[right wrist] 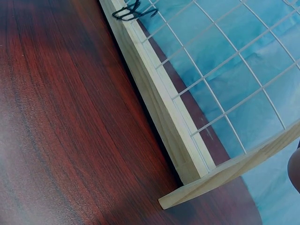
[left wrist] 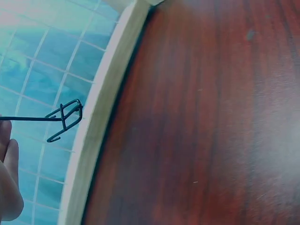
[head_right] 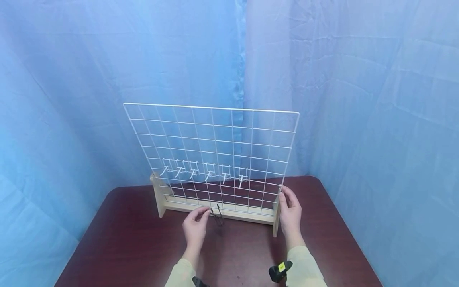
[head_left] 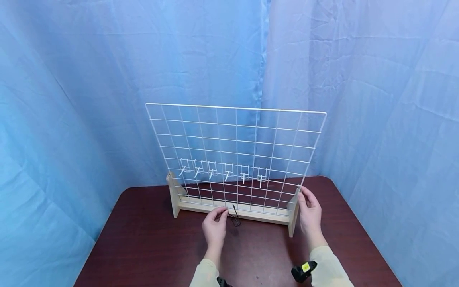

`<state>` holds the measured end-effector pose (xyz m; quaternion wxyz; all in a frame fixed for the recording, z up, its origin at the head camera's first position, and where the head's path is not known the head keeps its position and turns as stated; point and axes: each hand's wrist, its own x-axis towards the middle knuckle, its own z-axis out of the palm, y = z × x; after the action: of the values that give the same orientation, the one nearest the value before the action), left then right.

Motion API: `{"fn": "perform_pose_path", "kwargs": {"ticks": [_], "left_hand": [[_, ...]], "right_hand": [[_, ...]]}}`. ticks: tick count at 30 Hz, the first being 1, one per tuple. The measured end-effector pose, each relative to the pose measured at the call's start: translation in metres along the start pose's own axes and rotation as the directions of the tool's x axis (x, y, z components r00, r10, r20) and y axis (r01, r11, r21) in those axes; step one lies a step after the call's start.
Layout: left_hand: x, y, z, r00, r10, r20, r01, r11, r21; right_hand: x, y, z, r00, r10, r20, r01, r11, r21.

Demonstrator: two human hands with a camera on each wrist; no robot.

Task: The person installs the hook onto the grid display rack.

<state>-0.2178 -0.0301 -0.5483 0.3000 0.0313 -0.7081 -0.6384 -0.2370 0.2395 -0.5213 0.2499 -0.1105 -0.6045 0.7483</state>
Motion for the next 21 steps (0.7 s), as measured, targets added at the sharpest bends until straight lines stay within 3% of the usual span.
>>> {"fn": "perform_pose_path", "kwargs": {"ticks": [7, 13, 21], "left_hand": [[0.007, 0.053, -0.012, 0.994, 0.108, -0.012, -0.107, 0.993, 0.054], [0.015, 0.057, -0.018, 0.978, 0.199, -0.061, -0.195, 0.979, 0.061], [0.028, 0.065, -0.028, 0.974, 0.207, -0.092, -0.205, 0.978, 0.03]], "right_hand": [[-0.001, -0.002, 0.0, 1.0, -0.011, 0.01, 0.01, 1.0, 0.02], [-0.011, -0.02, 0.005, 0.998, -0.057, 0.03, 0.057, 0.998, 0.023], [-0.012, -0.021, 0.007, 0.998, -0.052, 0.021, 0.051, 0.998, 0.031]]}}
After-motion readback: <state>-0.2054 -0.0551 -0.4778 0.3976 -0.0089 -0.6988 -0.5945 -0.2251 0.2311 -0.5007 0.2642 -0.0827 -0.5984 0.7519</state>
